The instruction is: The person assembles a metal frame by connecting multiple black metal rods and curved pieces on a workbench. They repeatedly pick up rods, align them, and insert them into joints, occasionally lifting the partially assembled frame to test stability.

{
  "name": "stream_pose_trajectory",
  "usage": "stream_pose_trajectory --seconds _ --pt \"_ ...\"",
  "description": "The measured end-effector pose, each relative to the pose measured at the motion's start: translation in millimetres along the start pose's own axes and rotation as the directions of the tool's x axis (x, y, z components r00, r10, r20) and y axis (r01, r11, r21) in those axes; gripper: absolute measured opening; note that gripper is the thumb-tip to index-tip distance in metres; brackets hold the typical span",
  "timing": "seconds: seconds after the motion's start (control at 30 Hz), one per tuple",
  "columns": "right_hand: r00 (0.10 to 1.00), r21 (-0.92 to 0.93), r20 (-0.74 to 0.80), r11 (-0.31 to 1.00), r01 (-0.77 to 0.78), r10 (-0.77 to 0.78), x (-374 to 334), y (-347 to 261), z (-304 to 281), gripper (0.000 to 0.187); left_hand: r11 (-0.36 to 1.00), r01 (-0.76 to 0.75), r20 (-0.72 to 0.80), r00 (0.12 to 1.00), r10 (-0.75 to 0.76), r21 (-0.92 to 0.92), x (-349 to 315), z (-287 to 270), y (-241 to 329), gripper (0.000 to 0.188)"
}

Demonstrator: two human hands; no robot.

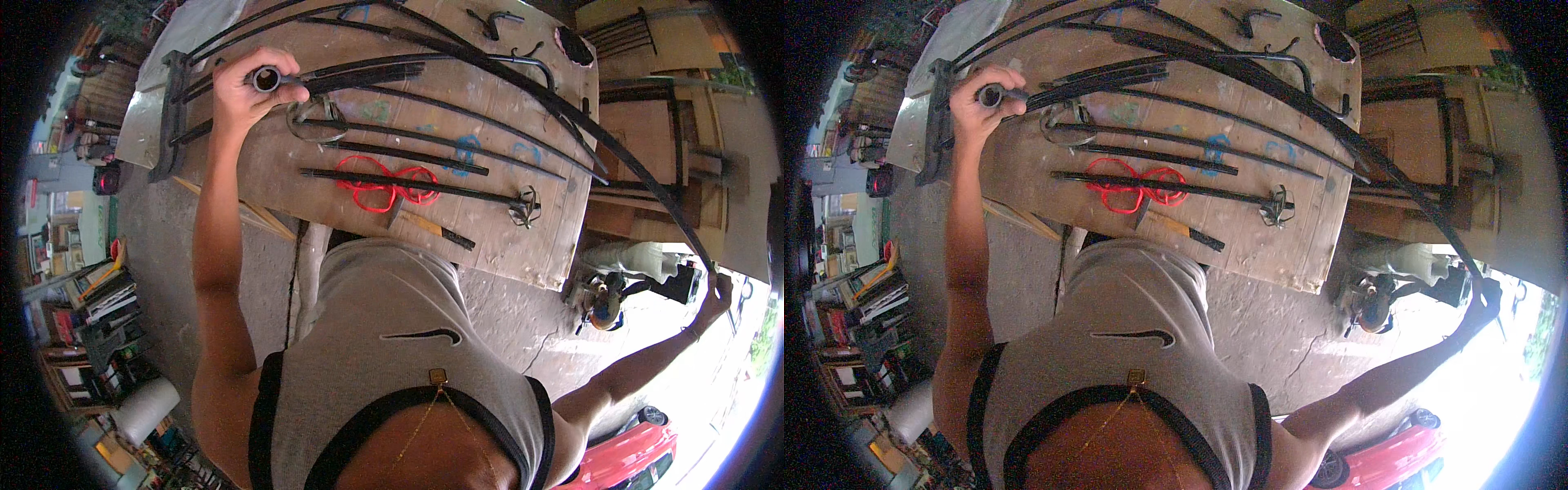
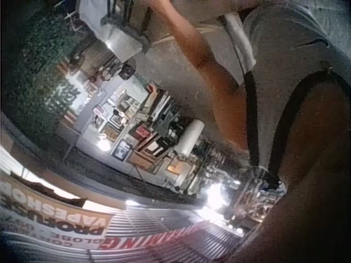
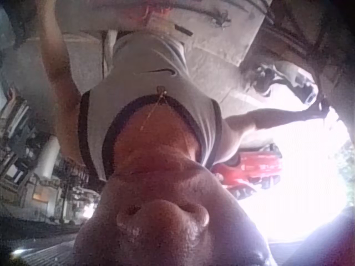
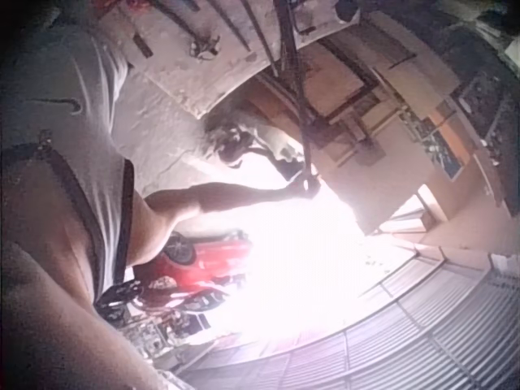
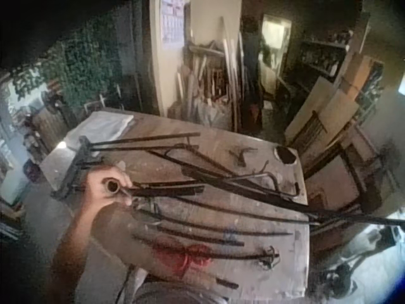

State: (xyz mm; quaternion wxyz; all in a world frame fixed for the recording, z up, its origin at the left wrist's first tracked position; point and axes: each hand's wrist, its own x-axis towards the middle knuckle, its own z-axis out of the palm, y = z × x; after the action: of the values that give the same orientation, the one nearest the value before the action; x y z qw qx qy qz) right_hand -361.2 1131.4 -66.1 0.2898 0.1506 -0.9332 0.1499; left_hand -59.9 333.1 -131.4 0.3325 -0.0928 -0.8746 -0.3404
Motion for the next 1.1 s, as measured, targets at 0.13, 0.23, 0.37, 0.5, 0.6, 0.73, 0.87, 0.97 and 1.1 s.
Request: stream_pose_trajectory --seconds 0.13,0.23,0.37,0.5,0.6,0.73,0.87,0.97,1.1 --pt "0.994 -0.023 0.09 0.998 -0.058 0.06 -2 -4 13 0.03 0.996 -0.09 -0.021 0.996 0.091 0.015 13 5 9 0.036" --pt "0.983 -0.045 0.151 0.994 -0.102 0.107 -4 -4 23 0.03 0.995 -0.096 -0.009 0.995 0.096 0.009 16 6 13 0.036" --pt "0.974 0.046 0.172 0.987 -0.155 0.145 -8 -9 36 0.038 0.999 -0.05 0.008 0.999 0.05 -0.016 14 8 10 0.033" --pt "0.922 -0.259 0.232 0.934 -0.248 0.309 -8 -31 32 0.05 0.992 0.121 -0.005 0.993 -0.121 -0.036 0 12 2 0.027" --pt "0.897 -0.408 0.256 0.881 -0.239 0.361 -7 -53 33 0.051 0.955 0.294 -0.052 0.954 -0.296 -0.045 -22 21 -5 0.025" --pt "0.831 -0.527 0.29 0.804 -0.274 0.474 -8 -61 58 0.057 0.863 0.503 -0.091 0.859 -0.505 -0.041 -56 39 -14 0.029" --pt "0.907 -0.469 0.333 0.88 -0.077 0.257 -15 -37 120 0.062 0.769 0.637 -0.111 0.768 -0.63 0.043 -96 57 -19 0.032" --pt "0.932 -0.462 0.317 0.887 -0.012 0.177 -19 -23 191 0.067 0.63 0.766 -0.085 0.642 -0.762 0.128 -129 64 -21 0.038" --pt "0.887 -0.434 0.428 0.9 0.034 0.173 -19 -40 258 0.071 0.55 0.826 -0.119 0.562 -0.818 0.125 -172 70 -28 0.042"
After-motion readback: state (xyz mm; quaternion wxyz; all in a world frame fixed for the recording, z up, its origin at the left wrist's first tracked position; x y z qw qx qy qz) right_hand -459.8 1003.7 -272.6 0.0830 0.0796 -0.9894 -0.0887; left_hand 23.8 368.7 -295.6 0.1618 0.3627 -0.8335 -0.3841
